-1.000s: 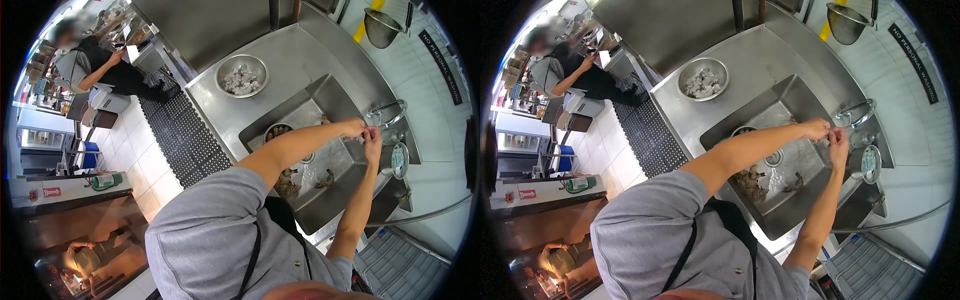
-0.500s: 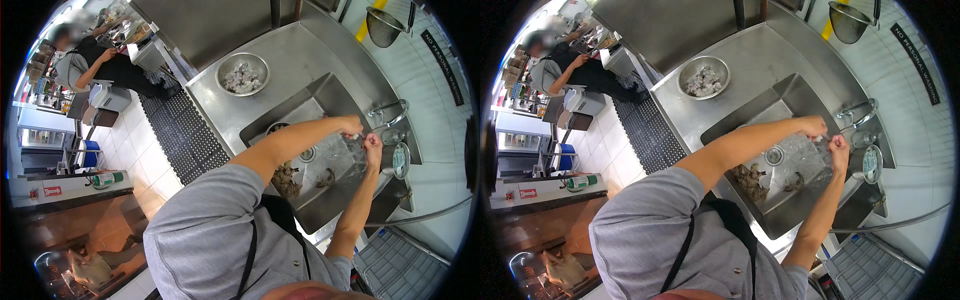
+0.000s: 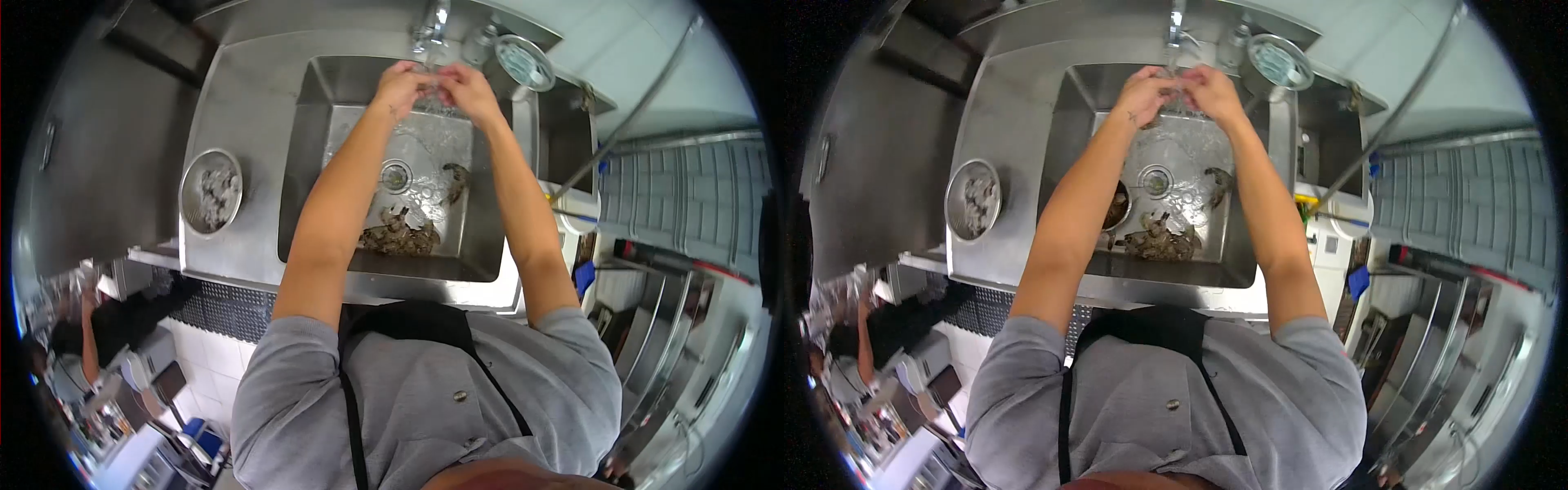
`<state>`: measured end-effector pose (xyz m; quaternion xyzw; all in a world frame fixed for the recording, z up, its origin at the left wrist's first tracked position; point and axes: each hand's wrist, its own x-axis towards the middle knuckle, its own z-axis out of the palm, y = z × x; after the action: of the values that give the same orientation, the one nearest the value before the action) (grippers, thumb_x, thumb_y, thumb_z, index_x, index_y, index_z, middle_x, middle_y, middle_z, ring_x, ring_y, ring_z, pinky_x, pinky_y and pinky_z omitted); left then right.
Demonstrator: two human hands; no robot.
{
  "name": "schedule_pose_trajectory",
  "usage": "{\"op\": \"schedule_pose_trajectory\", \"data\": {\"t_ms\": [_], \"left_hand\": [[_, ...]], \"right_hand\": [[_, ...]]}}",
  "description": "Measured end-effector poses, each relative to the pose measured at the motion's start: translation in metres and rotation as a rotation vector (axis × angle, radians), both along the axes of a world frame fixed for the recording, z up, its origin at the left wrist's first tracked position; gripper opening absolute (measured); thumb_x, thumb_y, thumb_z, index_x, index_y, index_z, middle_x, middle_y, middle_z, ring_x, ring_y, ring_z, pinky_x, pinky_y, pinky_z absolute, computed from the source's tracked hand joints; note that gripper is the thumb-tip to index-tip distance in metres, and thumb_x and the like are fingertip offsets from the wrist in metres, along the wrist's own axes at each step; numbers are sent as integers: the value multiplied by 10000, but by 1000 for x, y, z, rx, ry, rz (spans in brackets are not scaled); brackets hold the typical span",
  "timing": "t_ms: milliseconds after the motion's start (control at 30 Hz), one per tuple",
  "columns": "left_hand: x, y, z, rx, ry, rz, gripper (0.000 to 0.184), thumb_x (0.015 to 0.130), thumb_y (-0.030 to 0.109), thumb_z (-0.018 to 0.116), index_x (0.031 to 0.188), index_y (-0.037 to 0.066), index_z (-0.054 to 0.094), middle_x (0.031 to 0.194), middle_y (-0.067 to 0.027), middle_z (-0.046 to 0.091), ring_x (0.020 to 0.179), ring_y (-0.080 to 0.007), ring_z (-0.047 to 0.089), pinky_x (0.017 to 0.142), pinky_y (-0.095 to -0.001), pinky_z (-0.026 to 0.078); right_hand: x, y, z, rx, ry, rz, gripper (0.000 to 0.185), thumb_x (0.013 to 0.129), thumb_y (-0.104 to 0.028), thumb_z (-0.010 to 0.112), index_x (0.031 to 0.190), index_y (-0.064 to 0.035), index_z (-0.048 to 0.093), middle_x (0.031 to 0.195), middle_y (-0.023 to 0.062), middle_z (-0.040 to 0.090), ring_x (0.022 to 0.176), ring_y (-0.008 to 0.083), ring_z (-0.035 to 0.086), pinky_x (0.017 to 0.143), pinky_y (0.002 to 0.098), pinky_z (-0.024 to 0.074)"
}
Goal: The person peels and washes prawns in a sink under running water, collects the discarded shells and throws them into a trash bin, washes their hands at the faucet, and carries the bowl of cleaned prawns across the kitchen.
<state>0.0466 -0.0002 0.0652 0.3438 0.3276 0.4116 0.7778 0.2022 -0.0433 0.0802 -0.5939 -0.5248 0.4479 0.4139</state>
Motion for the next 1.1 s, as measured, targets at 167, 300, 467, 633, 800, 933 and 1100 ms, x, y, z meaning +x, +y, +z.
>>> {"op": "schedule_pose_trajectory", "data": {"t_ms": [167,300,467,633,800,933,1100], "left_hand": [[11,-2,3,-118,-93,34,202,957,167,462,999,11,582,987,-84,618,939,-197,581,785,-403,493],[1,5,-6,47,-4,126,171,914,198,576,984,55,638,937,-26,638,873,-149,582,742,-338,484],[-22,-4,17,-23,95,45,134,912,94,564,991,-3,612,761,-53,624,620,-133,563,553,-236,446],[-32,-1,-8,82,126,3,108,894,102,596,942,8,622,700,-26,581,560,-97,514,476,-232,393],[-42,-7,-11,-41,171,-26,95,878,120,627,916,33,626,694,-13,576,542,-94,503,444,-233,365],[-38,-16,0,3,279,24,92,882,124,623,898,34,629,687,-15,577,542,-95,508,443,-232,367],[-39,-18,6,67,306,6,106,877,133,630,897,29,629,692,-23,582,545,-110,519,454,-247,406]], "right_hand": [[-21,10,13,191,-441,-61,137,841,-131,631,907,-13,652,744,67,667,658,110,622,589,274,492],[-27,15,-6,355,-519,-12,122,822,-164,631,861,-61,684,741,86,671,633,205,635,582,351,490],[-15,29,-28,129,199,38,113,893,-76,533,860,-16,623,757,38,631,680,124,593,597,266,475],[-19,13,-11,-43,227,179,132,884,-104,565,924,-8,647,780,23,642,680,122,585,607,269,471],[-19,20,-20,396,-516,303,216,837,-195,579,898,-1,652,816,192,661,752,333,648,665,389,494],[-25,18,-29,325,-501,125,257,798,-252,581,878,-20,654,831,237,621,803,391,624,666,418,484],[-24,14,-33,399,-473,97,262,766,-262,576,819,-15,645,809,214,633,742,394,617,652,423,485]]}}
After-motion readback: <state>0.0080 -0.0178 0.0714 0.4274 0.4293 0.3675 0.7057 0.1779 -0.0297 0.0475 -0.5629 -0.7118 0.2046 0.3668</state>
